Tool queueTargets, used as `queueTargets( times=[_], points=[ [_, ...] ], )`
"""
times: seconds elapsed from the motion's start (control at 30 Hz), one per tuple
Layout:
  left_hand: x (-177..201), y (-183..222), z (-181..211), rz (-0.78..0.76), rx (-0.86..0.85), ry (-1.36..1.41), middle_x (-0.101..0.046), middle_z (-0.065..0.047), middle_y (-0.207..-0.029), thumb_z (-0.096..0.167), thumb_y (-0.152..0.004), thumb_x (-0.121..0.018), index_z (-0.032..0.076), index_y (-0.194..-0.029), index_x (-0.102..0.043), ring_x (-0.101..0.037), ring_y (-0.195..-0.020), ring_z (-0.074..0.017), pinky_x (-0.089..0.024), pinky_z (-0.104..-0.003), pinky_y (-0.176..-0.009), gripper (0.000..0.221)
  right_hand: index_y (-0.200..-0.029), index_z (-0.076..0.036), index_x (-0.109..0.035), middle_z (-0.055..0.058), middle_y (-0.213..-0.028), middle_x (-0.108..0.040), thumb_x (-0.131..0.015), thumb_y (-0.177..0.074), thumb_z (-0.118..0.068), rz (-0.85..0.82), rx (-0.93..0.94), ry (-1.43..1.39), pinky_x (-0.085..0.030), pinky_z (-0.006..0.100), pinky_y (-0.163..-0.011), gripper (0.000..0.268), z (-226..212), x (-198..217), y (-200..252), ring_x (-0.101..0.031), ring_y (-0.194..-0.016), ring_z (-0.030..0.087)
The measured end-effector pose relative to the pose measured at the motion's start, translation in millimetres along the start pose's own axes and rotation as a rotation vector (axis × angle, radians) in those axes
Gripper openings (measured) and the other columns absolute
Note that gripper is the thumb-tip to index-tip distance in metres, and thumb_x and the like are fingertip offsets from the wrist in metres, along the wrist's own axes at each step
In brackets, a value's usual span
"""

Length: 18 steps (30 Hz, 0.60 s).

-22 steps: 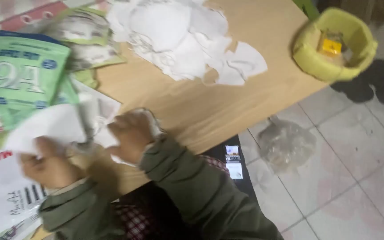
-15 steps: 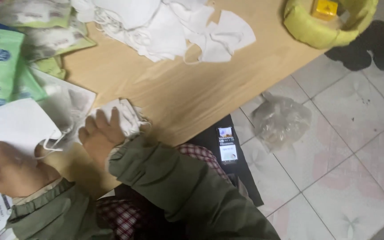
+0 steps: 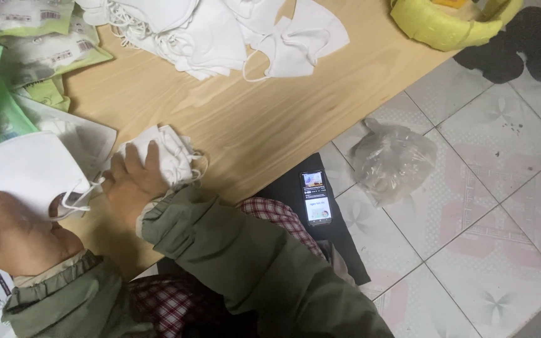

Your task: Inspecting and sorting face masks from a pile on a table, unfolding each one to check for quality.

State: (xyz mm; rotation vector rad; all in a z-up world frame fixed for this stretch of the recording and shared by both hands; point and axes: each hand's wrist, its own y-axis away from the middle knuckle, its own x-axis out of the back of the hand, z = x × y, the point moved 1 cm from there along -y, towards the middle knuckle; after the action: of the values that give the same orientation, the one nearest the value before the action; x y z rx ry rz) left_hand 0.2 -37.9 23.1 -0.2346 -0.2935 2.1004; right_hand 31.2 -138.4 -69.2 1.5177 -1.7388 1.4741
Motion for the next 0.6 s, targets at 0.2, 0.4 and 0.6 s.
queueTargets(
  times=[0.2,0.4,0.6],
  points=[
    [-10.6,5.2,6.9,-0.023,0.042,0.019,-0.073,-0.006,-0.121,0.011,-0.11,-0.048,0.006,-0.132,-0.06,-0.074,-0.096,-0.0112,-0.062,-0.017,-0.078,0.026,-0.133,-0.017,-0.061,0.017,-0.152,-0.049,-0.068,-0.081,-0.027,-0.341,-0.034,0.08,-0.015,0.075,-0.12,0.053,36.1,35.0,-29.8,-0.033,-0.15,0.042],
    [-16.2,7.8,-3.8,-0.109,-0.05,-0.085,-0.07,-0.013,-0.127,0.005,-0.112,-0.047,0.0,-0.135,-0.056,-0.073,-0.106,-0.0172,-0.063,-0.022,-0.092,0.024,-0.131,-0.012,-0.064,0.017,-0.147,-0.051,-0.057,-0.09,-0.022,-0.307,-0.118,0.158,-0.013,0.075,-0.119,0.043,44.6,47.1,-34.3,-0.033,-0.147,0.042],
    [-17.3,7.1,-6.5,-0.095,-0.024,-0.088,-0.069,-0.011,-0.126,0.004,-0.113,-0.047,0.004,-0.133,-0.055,-0.071,-0.102,-0.0155,-0.063,-0.022,-0.082,0.021,-0.098,-0.004,-0.076,0.019,-0.104,-0.067,-0.063,-0.082,-0.016,-0.096,-0.089,0.017,-0.021,0.072,-0.121,0.025,30.3,62.2,-34.0,-0.051,-0.118,0.04]
  ],
)
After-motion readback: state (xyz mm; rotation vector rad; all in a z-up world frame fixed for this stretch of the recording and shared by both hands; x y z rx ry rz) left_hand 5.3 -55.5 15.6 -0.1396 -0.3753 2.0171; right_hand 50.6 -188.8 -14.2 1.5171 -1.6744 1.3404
